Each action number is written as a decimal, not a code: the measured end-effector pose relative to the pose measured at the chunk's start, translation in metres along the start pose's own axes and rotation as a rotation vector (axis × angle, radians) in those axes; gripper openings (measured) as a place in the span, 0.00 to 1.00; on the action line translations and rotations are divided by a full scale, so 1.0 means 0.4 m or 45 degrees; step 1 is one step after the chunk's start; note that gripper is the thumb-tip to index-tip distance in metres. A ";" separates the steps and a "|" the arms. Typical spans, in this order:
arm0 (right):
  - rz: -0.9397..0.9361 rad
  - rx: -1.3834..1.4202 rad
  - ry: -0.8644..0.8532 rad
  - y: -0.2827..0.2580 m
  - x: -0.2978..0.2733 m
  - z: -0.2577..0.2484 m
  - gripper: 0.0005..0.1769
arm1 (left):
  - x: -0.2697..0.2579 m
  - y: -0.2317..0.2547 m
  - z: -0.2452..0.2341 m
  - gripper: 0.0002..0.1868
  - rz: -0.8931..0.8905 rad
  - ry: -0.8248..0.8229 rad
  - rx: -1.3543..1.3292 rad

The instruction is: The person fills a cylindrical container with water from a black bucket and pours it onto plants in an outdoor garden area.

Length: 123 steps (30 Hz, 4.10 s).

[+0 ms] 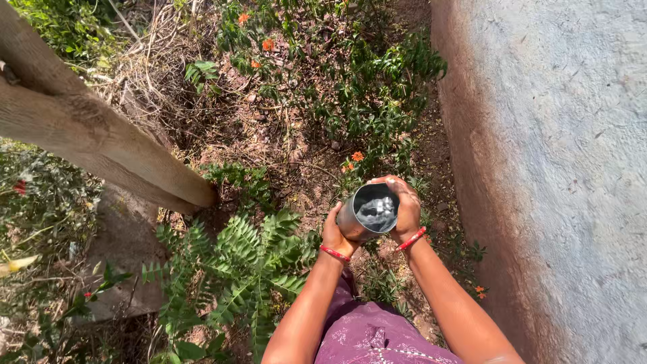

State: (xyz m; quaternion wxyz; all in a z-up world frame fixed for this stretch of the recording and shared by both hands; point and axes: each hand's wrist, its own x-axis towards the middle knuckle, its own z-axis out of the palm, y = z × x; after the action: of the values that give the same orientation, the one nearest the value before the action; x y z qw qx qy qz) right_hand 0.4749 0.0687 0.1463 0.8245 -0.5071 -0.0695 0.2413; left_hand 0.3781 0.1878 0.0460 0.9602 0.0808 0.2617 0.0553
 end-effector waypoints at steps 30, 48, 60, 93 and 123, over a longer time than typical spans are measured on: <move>-0.077 -0.113 -0.065 -0.090 0.491 0.304 0.23 | 0.392 0.438 0.141 0.30 -0.206 -0.202 -0.146; 0.081 -0.085 -0.151 -0.081 0.812 0.161 0.25 | 0.580 0.492 0.270 0.28 -0.074 0.185 0.094; 0.003 0.847 -0.003 -0.072 0.951 -0.009 0.12 | 0.737 0.540 0.409 0.26 -0.140 0.010 0.240; 0.112 0.747 -0.061 -0.039 1.283 0.054 0.24 | 0.828 0.731 0.531 0.32 0.055 0.318 0.437; 0.161 0.402 -0.386 -0.014 1.454 0.273 0.29 | 0.800 0.910 0.586 0.33 0.263 0.432 0.382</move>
State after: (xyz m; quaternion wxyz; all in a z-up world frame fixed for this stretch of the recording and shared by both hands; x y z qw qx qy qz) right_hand 0.9455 0.4268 0.1274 0.8569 -0.3331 -0.1220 0.3739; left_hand 0.7491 0.5626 0.1543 0.8690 0.2384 0.4148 0.1265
